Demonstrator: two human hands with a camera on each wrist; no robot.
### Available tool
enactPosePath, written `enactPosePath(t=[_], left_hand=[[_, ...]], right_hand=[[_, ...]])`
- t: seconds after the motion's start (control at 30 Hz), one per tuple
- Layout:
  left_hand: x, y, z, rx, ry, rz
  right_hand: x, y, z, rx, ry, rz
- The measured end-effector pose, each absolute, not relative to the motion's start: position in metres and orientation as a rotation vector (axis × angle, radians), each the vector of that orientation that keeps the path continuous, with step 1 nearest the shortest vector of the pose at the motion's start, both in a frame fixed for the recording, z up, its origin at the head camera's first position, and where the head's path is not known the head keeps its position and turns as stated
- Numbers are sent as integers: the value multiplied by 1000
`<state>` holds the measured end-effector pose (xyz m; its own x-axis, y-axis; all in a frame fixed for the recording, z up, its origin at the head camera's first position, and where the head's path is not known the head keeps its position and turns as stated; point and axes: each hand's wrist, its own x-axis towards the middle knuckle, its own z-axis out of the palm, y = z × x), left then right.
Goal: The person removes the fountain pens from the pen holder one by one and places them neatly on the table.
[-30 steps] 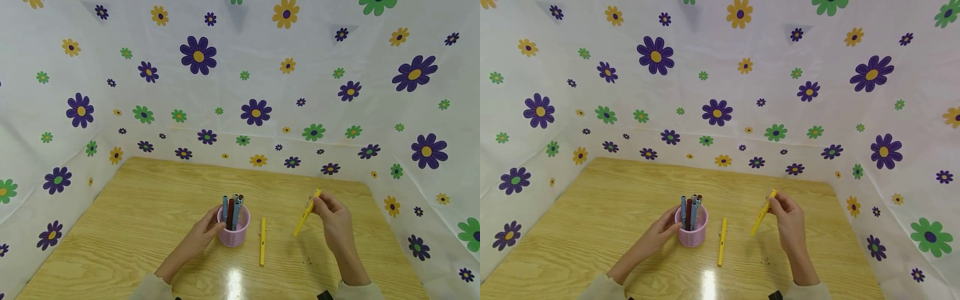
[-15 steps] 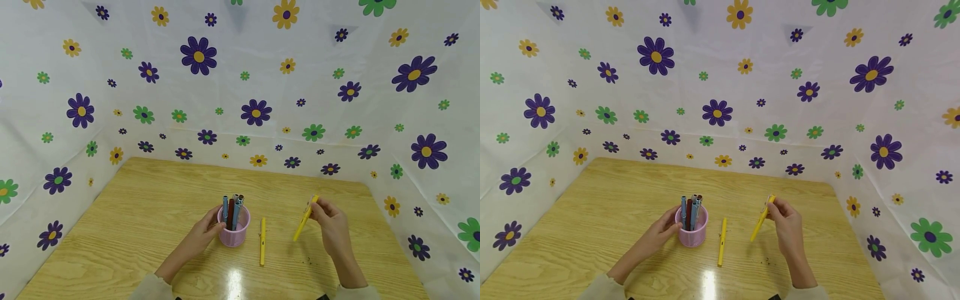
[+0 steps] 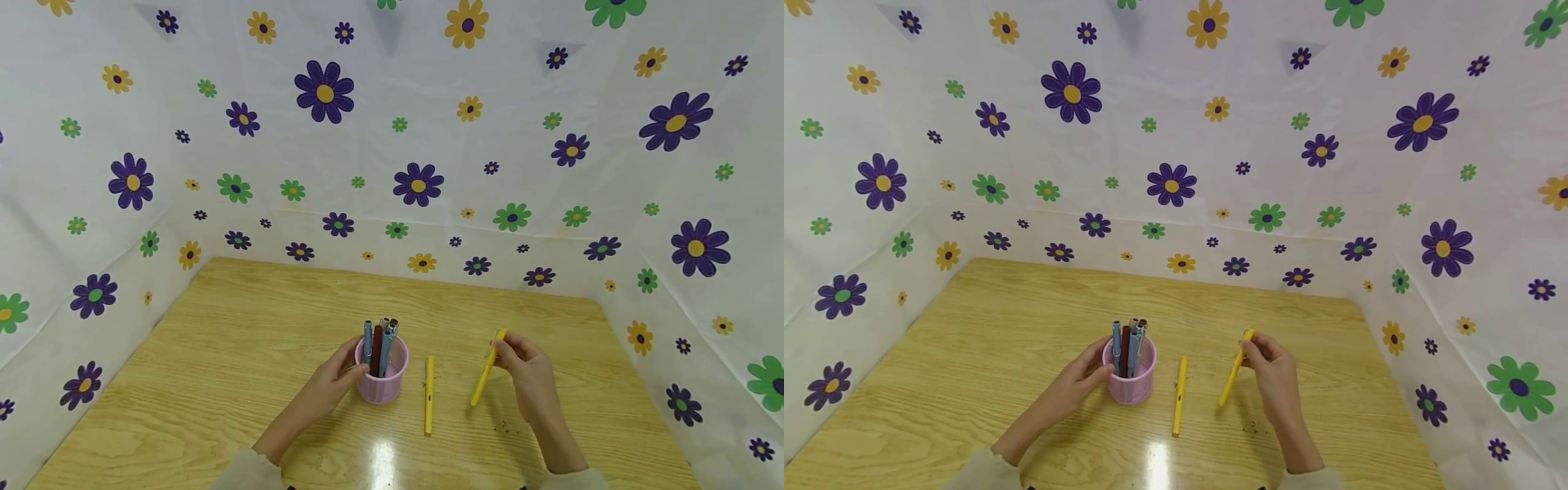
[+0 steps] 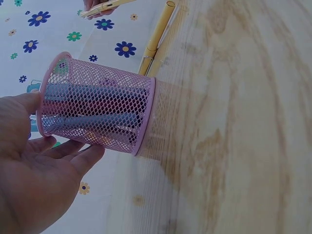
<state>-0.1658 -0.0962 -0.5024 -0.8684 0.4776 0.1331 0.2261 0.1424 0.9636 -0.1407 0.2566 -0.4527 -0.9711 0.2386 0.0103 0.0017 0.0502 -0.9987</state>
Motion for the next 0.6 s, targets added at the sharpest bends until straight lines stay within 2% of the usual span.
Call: enactPosePath(t=[0.6], left_hand=[[-165, -96, -502, 705, 2200, 1813]], right_hand=[[-146, 243, -471, -261, -2228, 2067]])
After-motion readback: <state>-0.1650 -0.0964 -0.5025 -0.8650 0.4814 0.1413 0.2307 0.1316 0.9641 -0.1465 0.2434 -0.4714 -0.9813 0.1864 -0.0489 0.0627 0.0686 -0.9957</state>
